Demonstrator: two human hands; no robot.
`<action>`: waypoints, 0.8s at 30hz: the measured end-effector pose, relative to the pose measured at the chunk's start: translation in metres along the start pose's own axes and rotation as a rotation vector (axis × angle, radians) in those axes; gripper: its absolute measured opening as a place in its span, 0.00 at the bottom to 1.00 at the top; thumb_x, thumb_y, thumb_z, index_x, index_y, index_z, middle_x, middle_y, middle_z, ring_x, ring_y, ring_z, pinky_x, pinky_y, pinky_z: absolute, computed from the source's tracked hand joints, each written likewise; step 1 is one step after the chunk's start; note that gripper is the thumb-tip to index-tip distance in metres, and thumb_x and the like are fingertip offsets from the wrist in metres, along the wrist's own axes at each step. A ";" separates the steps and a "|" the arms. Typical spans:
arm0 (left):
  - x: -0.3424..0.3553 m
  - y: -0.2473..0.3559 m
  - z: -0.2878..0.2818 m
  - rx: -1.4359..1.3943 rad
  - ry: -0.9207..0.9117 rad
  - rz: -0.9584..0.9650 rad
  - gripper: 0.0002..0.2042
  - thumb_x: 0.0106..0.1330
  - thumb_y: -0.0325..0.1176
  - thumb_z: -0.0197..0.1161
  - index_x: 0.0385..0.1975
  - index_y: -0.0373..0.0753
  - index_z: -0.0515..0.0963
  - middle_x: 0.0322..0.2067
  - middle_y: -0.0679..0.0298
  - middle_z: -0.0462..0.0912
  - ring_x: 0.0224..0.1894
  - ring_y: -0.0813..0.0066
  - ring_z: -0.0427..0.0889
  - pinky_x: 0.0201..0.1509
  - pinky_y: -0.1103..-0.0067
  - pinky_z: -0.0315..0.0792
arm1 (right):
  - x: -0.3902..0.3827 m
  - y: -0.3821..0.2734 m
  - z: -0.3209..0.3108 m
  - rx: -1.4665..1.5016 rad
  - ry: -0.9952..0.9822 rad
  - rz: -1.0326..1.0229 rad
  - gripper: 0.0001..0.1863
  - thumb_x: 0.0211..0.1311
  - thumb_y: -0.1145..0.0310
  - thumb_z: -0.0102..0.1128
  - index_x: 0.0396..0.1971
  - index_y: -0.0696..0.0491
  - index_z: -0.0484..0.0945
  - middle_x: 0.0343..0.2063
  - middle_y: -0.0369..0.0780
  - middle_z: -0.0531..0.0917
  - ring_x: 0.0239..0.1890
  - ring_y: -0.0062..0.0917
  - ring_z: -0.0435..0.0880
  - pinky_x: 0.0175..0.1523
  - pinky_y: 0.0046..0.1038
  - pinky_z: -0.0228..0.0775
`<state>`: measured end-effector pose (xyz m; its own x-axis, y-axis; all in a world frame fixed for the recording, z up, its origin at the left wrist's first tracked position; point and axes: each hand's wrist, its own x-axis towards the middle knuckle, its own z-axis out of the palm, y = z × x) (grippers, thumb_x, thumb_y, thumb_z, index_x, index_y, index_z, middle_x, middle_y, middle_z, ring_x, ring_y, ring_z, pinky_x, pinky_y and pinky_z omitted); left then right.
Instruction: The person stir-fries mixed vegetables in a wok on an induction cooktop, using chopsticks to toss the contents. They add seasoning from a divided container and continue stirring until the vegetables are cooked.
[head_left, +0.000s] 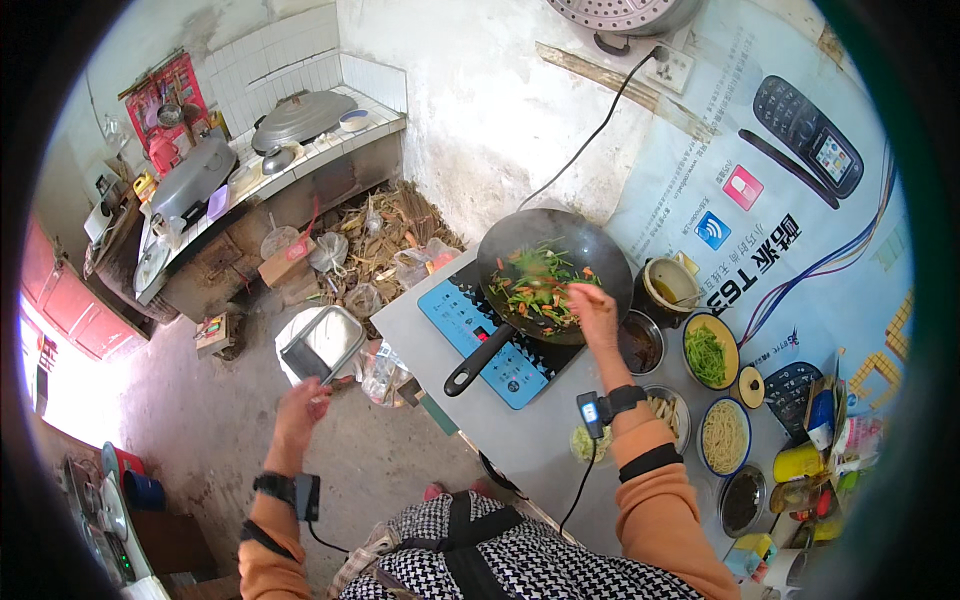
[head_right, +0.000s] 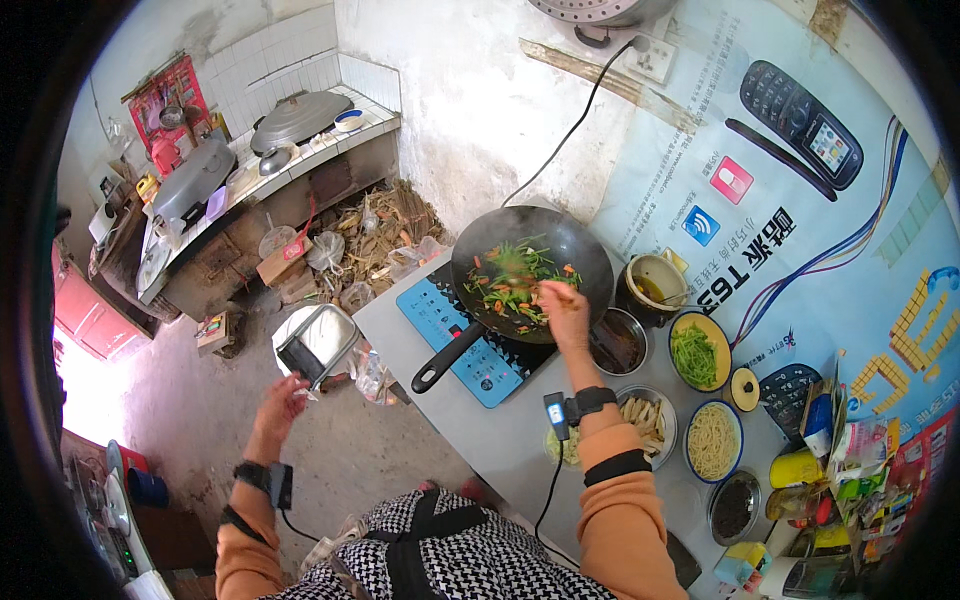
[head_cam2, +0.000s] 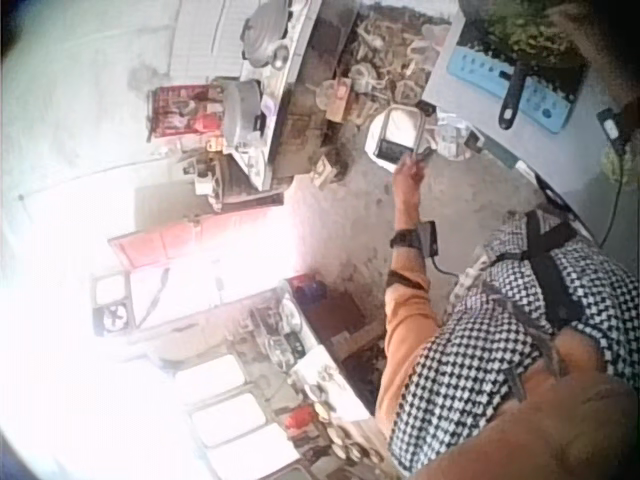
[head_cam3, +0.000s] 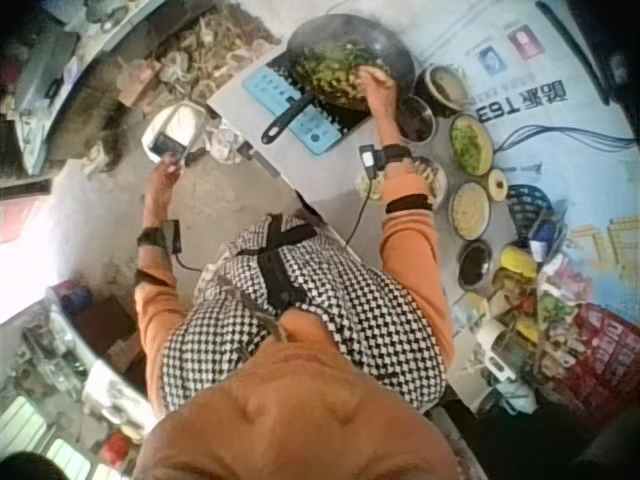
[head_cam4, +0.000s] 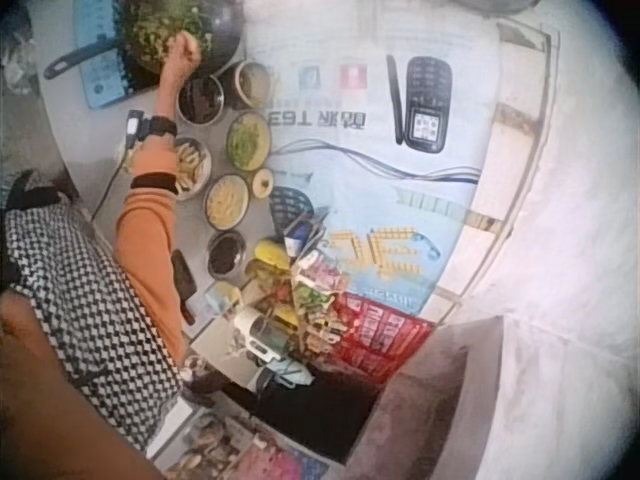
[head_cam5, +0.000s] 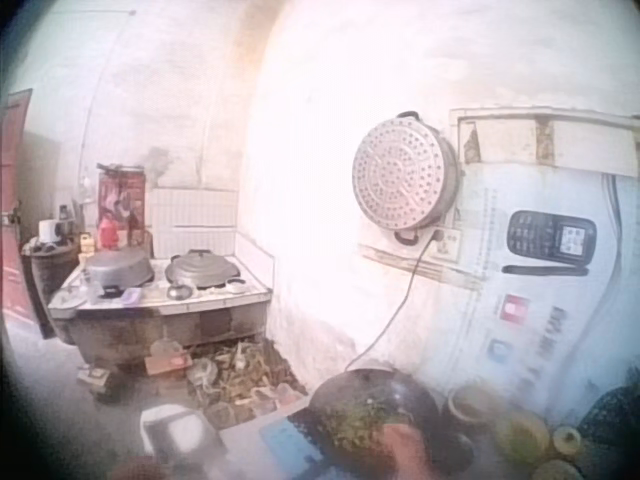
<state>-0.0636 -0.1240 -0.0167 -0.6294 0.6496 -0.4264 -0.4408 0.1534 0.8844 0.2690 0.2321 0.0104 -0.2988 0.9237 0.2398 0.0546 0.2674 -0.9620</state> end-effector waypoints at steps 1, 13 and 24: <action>0.010 0.017 0.005 0.005 -0.055 0.046 0.14 0.59 0.36 0.54 0.43 0.38 0.68 0.34 0.63 0.77 0.28 0.79 0.75 0.32 0.85 0.70 | 0.008 0.004 -0.011 0.008 0.068 0.047 0.08 0.56 0.71 0.52 0.33 0.57 0.76 0.24 0.34 0.77 0.24 0.15 0.76 0.29 0.15 0.67; 0.020 -0.002 0.192 0.276 -0.464 -0.067 0.23 0.60 0.47 0.52 0.50 0.39 0.65 0.40 0.63 0.74 0.36 0.77 0.75 0.38 0.81 0.70 | 0.021 -0.002 0.003 0.085 -0.008 -0.153 0.09 0.56 0.69 0.53 0.34 0.58 0.75 0.24 0.35 0.78 0.25 0.17 0.77 0.31 0.17 0.68; 0.011 -0.016 0.228 0.258 -0.598 -0.120 0.17 0.60 0.35 0.55 0.47 0.36 0.68 0.21 0.66 0.75 0.15 0.86 0.67 0.15 0.89 0.62 | 0.039 0.017 -0.057 0.076 0.276 -0.104 0.09 0.56 0.70 0.51 0.32 0.59 0.75 0.24 0.36 0.78 0.22 0.17 0.76 0.27 0.18 0.68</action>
<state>0.0827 0.0505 0.0077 -0.0888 0.9068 -0.4121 -0.2714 0.3760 0.8860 0.3128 0.2881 0.0108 -0.0280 0.9348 0.3542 -0.0376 0.3531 -0.9348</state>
